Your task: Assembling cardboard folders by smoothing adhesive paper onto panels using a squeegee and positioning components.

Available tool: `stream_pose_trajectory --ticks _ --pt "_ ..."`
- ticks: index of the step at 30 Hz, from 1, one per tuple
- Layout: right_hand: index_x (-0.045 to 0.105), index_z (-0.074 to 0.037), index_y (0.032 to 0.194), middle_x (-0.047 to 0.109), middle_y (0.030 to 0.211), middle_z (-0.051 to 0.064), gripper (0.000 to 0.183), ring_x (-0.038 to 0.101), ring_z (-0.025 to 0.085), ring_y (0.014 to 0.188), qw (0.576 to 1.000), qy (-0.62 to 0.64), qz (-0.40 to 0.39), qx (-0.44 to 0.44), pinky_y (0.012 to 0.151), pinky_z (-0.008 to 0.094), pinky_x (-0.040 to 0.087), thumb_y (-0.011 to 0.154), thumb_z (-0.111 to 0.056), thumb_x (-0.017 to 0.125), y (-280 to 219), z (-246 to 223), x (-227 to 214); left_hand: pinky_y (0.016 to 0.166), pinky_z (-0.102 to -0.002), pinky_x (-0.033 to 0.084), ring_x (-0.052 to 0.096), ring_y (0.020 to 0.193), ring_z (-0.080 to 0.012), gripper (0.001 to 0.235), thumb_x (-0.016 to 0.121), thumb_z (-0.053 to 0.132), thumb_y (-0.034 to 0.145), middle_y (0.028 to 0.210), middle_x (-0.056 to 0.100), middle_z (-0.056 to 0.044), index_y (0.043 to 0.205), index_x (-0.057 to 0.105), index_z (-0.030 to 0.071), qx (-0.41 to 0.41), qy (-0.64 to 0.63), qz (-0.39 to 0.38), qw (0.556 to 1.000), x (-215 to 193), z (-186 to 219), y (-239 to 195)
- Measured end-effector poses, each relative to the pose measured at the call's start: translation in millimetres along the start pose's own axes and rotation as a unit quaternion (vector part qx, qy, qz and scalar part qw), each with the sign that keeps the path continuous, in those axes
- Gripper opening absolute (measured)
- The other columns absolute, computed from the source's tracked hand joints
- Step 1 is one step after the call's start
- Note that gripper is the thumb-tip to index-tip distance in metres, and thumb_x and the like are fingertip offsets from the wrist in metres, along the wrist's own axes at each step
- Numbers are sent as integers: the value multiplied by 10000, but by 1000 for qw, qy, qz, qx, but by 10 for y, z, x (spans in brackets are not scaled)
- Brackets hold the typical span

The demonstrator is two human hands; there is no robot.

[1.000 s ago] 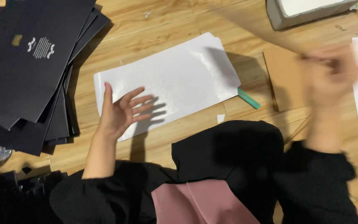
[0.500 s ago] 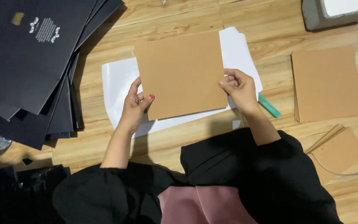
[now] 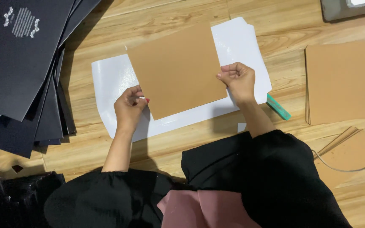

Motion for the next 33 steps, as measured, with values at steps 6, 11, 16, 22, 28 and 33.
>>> stream_pose_trajectory --ticks 6,11,16,22,28,33 --pt "612 -16 978 605 789 63 297 604 54 660 998 3 -61 2 539 166 545 701 29 712 -114 -58 12 697 -249 514 588 805 -168 436 660 -47 754 876 563 -93 1169 565 44 59 59 1 996 -98 26 -23" --pt "603 -25 1022 554 767 64 355 591 76 651 994 13 -104 5 545 185 568 691 57 701 -194 -154 39 709 -267 517 598 805 -187 484 610 -22 807 879 555 -95 1261 499 104 69 81 -16 994 -163 237 -176" --pt "610 -25 1022 541 753 71 343 567 66 625 995 -9 -97 1 493 158 535 698 63 680 -196 -84 -1 673 -246 515 591 744 -142 521 616 -83 759 791 568 -54 1246 514 70 43 56 -6 997 -96 41 -198" --pt "629 -43 1018 560 751 64 353 567 47 633 993 -40 -106 -15 497 143 517 684 37 709 -230 -111 -7 666 -222 519 587 740 -141 503 618 -108 734 789 591 -77 1199 535 65 46 29 1 999 -137 -103 -160" --pt "644 -62 1049 590 776 67 388 526 54 663 985 -75 -139 -67 595 189 491 685 66 677 -283 -229 73 666 -219 498 604 731 -117 511 644 -71 729 788 603 -30 1178 555 155 37 51 23 998 -277 -24 -216" --pt "663 -105 1036 604 788 71 365 524 81 710 981 -77 -132 -116 682 224 462 706 49 673 -209 -296 7 661 -226 492 612 736 -135 500 643 -63 742 813 615 -41 1176 557 170 54 72 25 996 -228 50 -217"
Point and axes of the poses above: each hand's wrist, its own y-axis towards the middle knuckle, its own x-axis out of the palm, z = x × y, the point moved 5 cm from there along y, towards the middle knuckle
